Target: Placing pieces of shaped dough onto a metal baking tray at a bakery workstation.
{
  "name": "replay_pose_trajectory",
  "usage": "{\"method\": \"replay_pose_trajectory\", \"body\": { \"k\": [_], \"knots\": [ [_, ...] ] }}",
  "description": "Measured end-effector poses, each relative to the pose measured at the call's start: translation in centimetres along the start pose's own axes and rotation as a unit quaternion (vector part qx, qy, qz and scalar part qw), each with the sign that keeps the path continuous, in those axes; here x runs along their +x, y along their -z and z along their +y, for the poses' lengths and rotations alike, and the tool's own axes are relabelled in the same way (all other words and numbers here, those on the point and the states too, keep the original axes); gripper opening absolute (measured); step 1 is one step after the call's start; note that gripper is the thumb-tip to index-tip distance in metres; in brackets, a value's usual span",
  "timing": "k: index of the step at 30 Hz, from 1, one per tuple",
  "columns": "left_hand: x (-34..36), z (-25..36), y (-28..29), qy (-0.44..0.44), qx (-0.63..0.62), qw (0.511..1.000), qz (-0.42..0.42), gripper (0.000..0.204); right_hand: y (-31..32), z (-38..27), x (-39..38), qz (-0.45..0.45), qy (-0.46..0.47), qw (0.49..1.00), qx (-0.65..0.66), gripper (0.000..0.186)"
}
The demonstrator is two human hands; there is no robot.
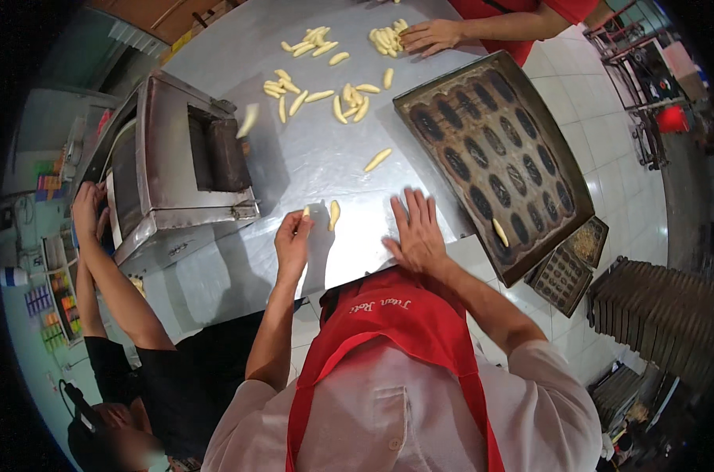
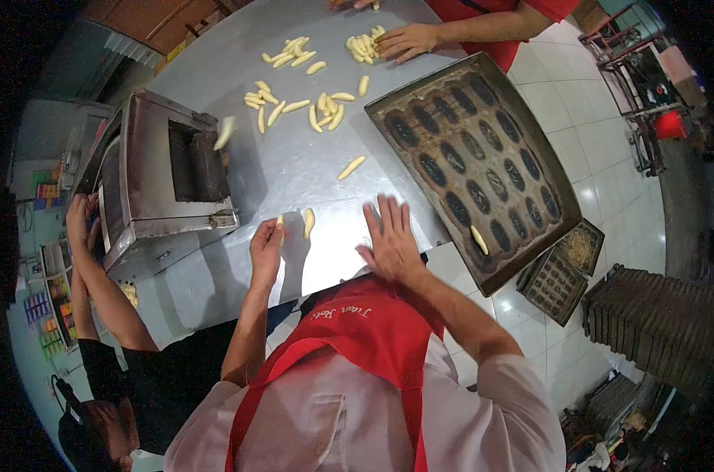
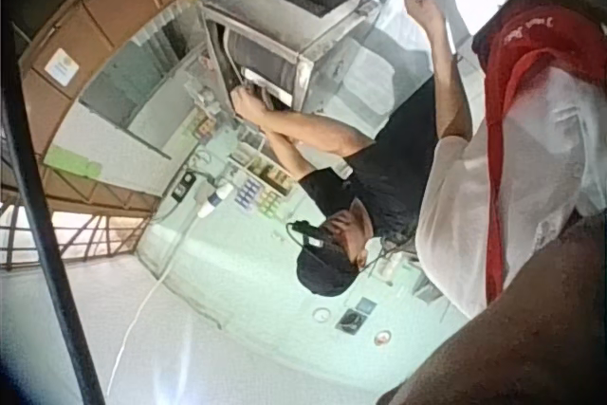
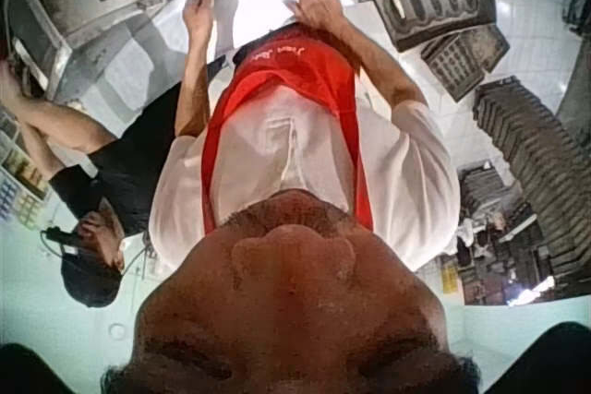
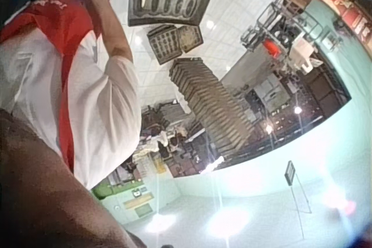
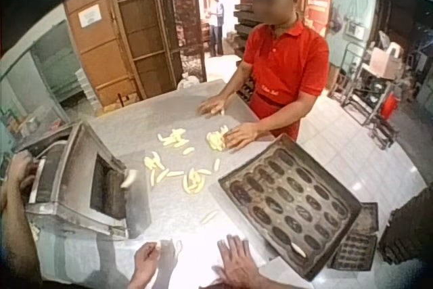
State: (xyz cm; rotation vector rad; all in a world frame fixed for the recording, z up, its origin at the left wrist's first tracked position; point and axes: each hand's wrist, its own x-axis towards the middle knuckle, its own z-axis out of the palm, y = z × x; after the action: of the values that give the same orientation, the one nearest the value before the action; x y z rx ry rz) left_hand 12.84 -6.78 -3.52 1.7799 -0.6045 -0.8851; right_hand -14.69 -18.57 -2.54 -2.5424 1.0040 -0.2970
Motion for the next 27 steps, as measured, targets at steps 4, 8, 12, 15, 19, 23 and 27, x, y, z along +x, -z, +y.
{"method": "replay_pose_trajectory", "body": {
  "k": [4, 8, 12, 15, 19, 23, 27],
  "knots": [
    [1.5, 1.3, 0.2, 0.017, 0.032, 0.999, -0.017, 0.019, -1.6, 1.8, 8.1, 0.060, 0.016, 0.995, -0.078, 0.085],
    [5.7, 3.5, -3.5, -0.032, 0.081, 0.994, -0.071, 0.024, -2.5, 1.3, 7.3, 0.072, -0.019, 0.997, -0.030, 0.087],
    [10.5, 7.0, -9.1, -0.056, 0.133, 0.984, -0.108, 0.029, -0.7, -0.8, -0.1, 0.008, -0.023, 0.997, 0.073, 0.083],
    [12.6, 7.6, -13.3, -0.118, 0.160, 0.969, -0.148, 0.028, 0.8, -0.3, -2.8, 0.022, -0.059, 0.995, 0.072, 0.063],
    [12.1, 5.7, -15.9, -0.319, 0.310, 0.878, -0.176, 0.030, 1.1, 1.1, -4.5, 0.043, -0.110, 0.991, 0.058, 0.028],
    [9.5, 4.8, -16.0, -0.191, 0.227, 0.930, -0.215, 0.029, 5.5, 3.0, -7.3, 0.119, -0.217, 0.957, 0.149, 0.026],
    [4.6, 6.9, -18.5, -0.014, -0.010, 0.960, -0.279, 0.025, 12.2, 6.1, -9.8, 0.428, -0.299, 0.815, 0.252, 0.028]
  ]
}}
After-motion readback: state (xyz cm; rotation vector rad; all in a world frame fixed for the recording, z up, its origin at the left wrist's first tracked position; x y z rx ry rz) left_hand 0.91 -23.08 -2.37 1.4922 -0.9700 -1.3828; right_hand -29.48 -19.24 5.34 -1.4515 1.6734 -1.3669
